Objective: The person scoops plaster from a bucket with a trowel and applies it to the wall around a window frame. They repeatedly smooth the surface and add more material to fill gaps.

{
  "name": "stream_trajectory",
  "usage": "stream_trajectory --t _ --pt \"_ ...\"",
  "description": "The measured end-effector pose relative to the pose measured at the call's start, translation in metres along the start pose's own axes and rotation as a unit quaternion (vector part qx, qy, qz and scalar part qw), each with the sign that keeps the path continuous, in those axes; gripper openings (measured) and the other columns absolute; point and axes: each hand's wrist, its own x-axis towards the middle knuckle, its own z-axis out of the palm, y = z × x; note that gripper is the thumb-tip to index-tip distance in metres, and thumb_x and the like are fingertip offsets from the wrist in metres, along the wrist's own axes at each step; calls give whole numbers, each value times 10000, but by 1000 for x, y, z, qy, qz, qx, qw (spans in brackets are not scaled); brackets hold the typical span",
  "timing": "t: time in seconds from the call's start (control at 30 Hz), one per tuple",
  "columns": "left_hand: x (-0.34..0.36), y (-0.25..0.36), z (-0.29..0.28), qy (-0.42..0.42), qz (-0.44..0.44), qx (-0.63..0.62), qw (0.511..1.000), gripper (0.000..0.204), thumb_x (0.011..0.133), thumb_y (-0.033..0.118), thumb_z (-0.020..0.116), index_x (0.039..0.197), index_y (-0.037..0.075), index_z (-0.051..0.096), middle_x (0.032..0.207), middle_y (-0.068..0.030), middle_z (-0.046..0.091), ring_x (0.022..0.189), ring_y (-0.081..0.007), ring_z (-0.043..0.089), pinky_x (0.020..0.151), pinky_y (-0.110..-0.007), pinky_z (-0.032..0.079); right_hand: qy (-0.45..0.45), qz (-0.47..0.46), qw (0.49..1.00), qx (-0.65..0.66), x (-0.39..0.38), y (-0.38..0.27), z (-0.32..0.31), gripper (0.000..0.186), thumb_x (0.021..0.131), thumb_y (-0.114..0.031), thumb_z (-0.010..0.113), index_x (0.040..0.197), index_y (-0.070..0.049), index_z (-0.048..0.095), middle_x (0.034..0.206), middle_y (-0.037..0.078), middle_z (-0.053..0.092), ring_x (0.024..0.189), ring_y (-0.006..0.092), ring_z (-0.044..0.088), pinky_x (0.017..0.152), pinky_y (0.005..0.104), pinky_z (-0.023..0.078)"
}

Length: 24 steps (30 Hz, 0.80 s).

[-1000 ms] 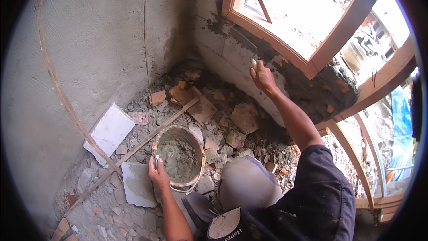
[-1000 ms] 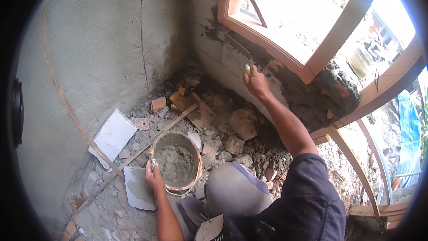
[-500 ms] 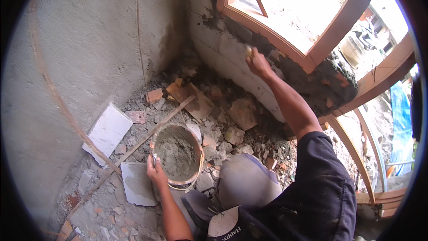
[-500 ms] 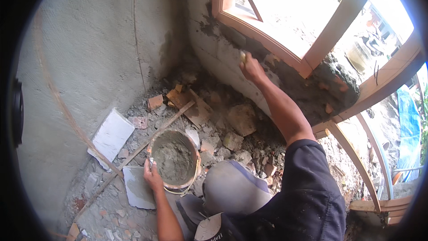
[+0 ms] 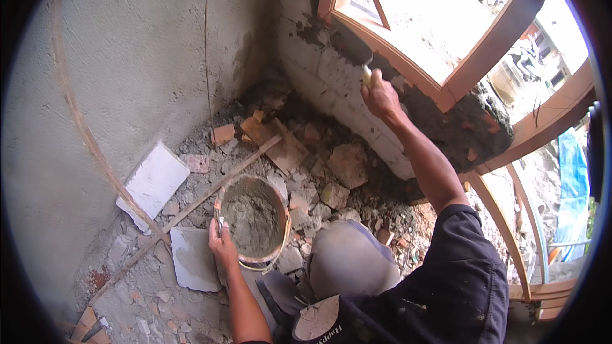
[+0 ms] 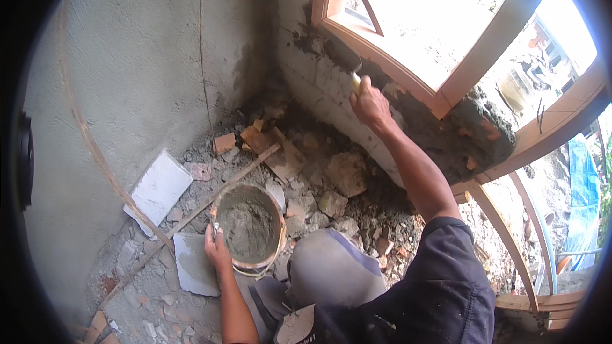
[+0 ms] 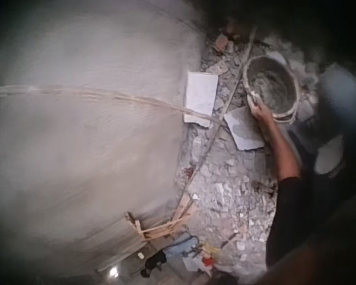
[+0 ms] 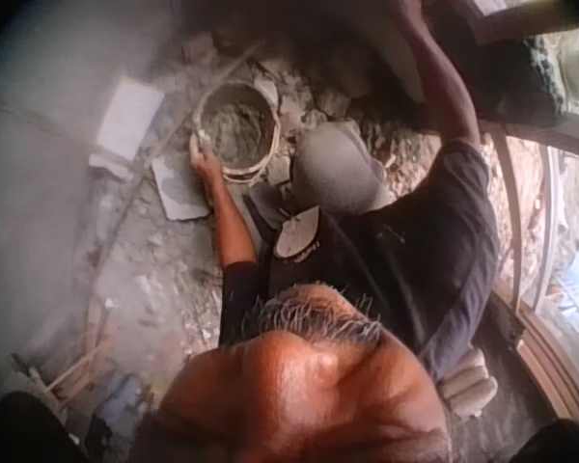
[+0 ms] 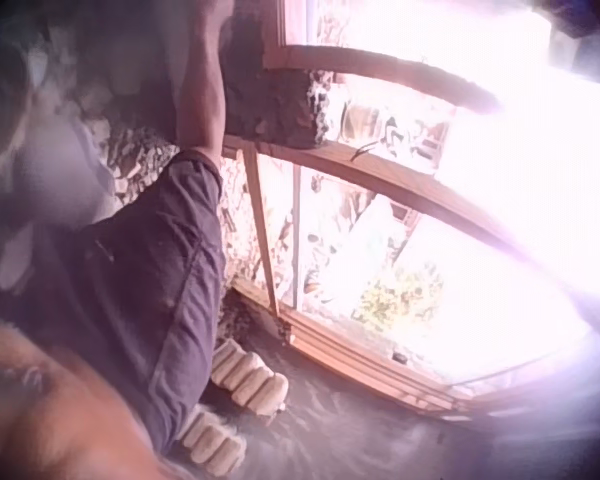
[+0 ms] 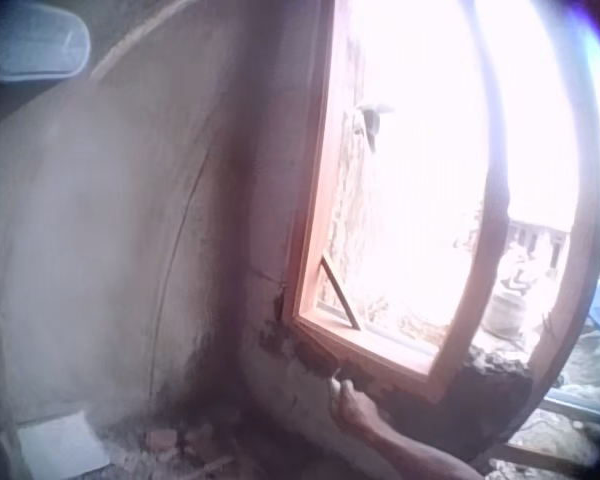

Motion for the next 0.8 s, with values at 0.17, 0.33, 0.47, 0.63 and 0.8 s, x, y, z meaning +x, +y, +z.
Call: stream_trajectory --t 0.17,0.33,0.47,0.63,0.8 --pt "2 -8 1 4 32 11 999 474 933 176 630 1289 -124 544 1211 -260 643 1080 -329 640 949 -381 479 244 -137 937 209 -1 1 -3 303 942 -210 631 1083 -40 422 833 253 633 822 440 649 668 494 493" --pt "3 -12 -2 -3 38 31 999 487 934 204 627 1282 -127 549 1225 -265 636 1103 -351 632 962 -391 472 -35 37 998 -42 -10 12 7 334 924 -275 604 1067 -32 426 932 277 650 887 455 648 741 537 490" --pt "4 -11 0 -5 39 34 999 486 931 204 626 1278 -128 552 1220 -262 642 1099 -347 637 963 -389 472 25 -20 999 37 -24 3 9 387 892 -283 626 1105 -40 414 892 269 642 857 456 647 726 520 496" --pt "1 -5 0 -1 23 16 1000 479 929 194 629 1279 -124 555 1218 -252 648 1101 -331 641 958 -380 476 -185 82 952 228 -46 -26 1 399 875 -197 640 1157 12 450 894 213 657 761 312 678 614 421 533" --pt "1 0 0 -2 26 23 999 479 928 195 631 1279 -123 556 1218 -246 650 1103 -326 641 959 -377 476 -178 -90 946 255 -44 -27 16 406 889 -316 647 1128 -1 555 854 179 658 787 316 675 696 442 520"
